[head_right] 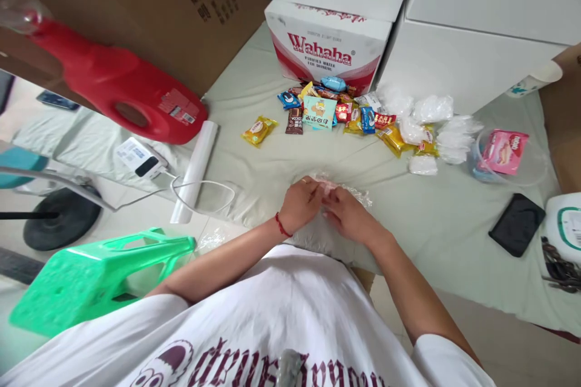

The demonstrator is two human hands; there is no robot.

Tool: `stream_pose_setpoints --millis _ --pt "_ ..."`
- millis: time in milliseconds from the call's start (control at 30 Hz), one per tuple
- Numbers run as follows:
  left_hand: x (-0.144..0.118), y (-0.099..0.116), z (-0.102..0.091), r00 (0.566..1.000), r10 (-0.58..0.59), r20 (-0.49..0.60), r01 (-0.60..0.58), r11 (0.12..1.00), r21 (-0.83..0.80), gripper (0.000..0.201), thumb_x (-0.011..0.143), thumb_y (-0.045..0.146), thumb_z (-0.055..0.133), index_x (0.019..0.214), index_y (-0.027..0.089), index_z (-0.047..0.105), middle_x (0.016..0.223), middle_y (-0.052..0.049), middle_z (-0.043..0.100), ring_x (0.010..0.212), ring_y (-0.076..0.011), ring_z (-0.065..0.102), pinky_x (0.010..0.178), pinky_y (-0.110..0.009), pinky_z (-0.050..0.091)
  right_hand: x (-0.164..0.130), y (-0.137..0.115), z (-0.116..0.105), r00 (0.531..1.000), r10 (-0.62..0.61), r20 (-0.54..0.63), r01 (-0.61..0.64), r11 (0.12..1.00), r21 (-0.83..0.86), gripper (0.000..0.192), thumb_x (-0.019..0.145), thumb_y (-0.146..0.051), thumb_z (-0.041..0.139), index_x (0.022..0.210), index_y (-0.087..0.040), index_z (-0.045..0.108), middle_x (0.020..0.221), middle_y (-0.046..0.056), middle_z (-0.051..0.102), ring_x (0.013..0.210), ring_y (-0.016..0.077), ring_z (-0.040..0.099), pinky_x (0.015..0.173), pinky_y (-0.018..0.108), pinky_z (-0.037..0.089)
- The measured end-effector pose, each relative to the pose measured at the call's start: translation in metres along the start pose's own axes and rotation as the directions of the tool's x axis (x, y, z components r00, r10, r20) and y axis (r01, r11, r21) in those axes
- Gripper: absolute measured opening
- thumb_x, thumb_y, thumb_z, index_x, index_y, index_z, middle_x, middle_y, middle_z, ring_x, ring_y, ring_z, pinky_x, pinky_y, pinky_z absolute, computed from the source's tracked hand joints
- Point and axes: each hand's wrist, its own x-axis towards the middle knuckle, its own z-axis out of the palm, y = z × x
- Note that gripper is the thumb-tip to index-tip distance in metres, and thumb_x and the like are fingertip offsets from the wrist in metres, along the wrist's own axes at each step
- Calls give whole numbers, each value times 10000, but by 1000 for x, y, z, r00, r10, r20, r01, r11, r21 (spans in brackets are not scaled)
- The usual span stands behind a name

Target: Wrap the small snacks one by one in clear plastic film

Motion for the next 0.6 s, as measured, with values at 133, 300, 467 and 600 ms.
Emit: stream_pose_setpoints --millis 133,300,467,600 --pt "-9 -7 13 996 67 -61 -56 985 165 236 987 252 558 954 232 791 1026 -109 686 988 -266 556 861 -409 428 -21 16 -12 892 285 -350 -277 958 72 381 1039 -442 463 1273 -250 695 1077 99 666 995 252 623 929 422 523" --pt "-9 -18 23 963 -118 -244 144 985 90 472 819 344 795 1272 258 695 1328 -145 585 1233 -355 504 1004 -518 433 -35 34 -2 743 502 -443 -624 758 -188 449 865 -492 673 1158 -155 710 1197 205 613 1173 382 514 1031 551 443" --pt "0 -34 32 947 -232 -222 252 966 63 666 645 448 914 1189 170 646 1501 -217 467 1490 -439 324 1189 -597 327 -31 12 -5 755 541 -372 -609 789 -88 201 909 -380 565 942 -208 666 1064 142 653 976 277 613 886 406 491" --pt "-5 -31 36 959 -111 -262 144 983 110 455 688 483 884 932 182 647 1337 -197 581 1380 -424 459 1114 -572 423 -6 -16 -8 761 601 -245 -594 797 110 181 936 -387 515 904 -241 615 722 17 635 684 197 597 701 309 451"
